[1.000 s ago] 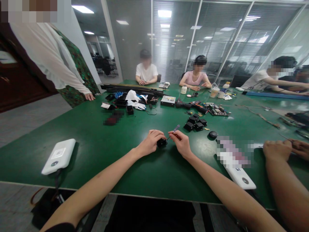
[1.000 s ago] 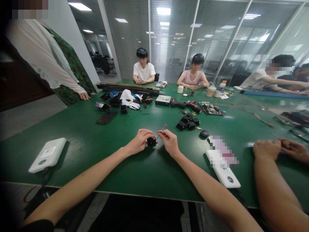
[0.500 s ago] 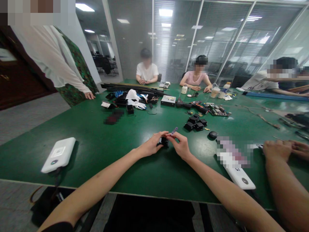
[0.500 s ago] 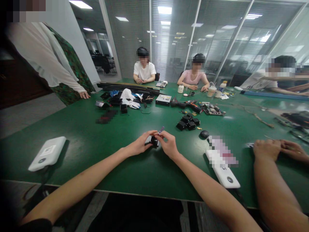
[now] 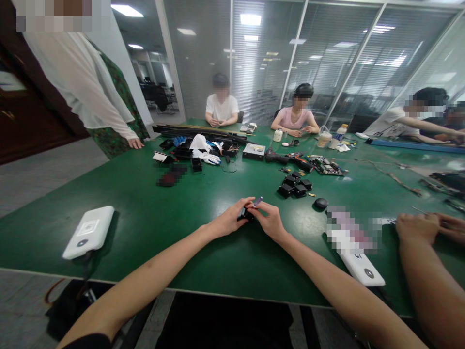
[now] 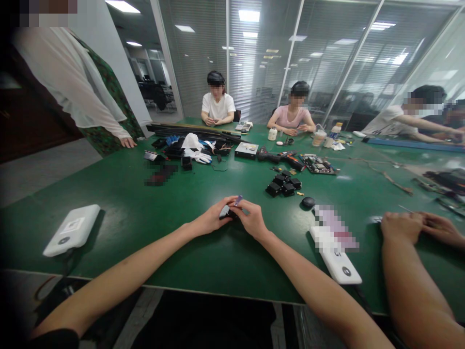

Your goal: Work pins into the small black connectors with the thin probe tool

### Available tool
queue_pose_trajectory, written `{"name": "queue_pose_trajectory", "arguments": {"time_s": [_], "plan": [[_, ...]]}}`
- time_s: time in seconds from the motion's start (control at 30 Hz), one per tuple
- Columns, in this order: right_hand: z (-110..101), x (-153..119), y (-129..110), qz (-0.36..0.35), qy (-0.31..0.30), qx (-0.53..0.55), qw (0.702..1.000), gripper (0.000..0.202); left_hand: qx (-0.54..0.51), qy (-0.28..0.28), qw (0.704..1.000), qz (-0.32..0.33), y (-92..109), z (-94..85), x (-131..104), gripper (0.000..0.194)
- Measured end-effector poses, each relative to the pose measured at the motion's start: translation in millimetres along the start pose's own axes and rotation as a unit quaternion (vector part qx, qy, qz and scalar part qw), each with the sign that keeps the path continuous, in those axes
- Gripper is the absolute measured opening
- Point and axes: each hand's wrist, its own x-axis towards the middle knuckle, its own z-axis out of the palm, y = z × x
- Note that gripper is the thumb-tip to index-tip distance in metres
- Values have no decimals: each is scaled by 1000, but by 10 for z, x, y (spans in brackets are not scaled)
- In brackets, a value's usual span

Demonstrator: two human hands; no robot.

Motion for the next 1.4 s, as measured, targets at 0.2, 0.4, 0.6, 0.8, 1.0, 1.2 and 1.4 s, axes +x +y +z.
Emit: {"name": "queue_pose_trajectory", "arguments": {"time_s": [0.2,0.4,0.6,0.8,1.0,1.2,1.4], "plan": [[12,19,-8,-1,-9,0,1000,13,-6,3,1000,4,37,-8,14,86],[36,53,-13,-5,-23,-23,999,13,-7,12,1000,13,-8,7,13,85],[118,100,-4,18,-7,-34,999,11,-14,24,1000,2,-31,-10,-4,85],[131,96,27,41,-12,-32,999,13,-119,53,991,-8,87,-97,-3,70],[131,60,30,34,-43,-31,998,18,-170,112,978,-30,227,-176,105,28],[110,47,-18,26,-35,-31,999,18,-208,171,959,-89,154,-86,139,26],[106,89,-10,26,-1,-10,1000,22,-234,176,950,-112,106,-15,163,31]]}}
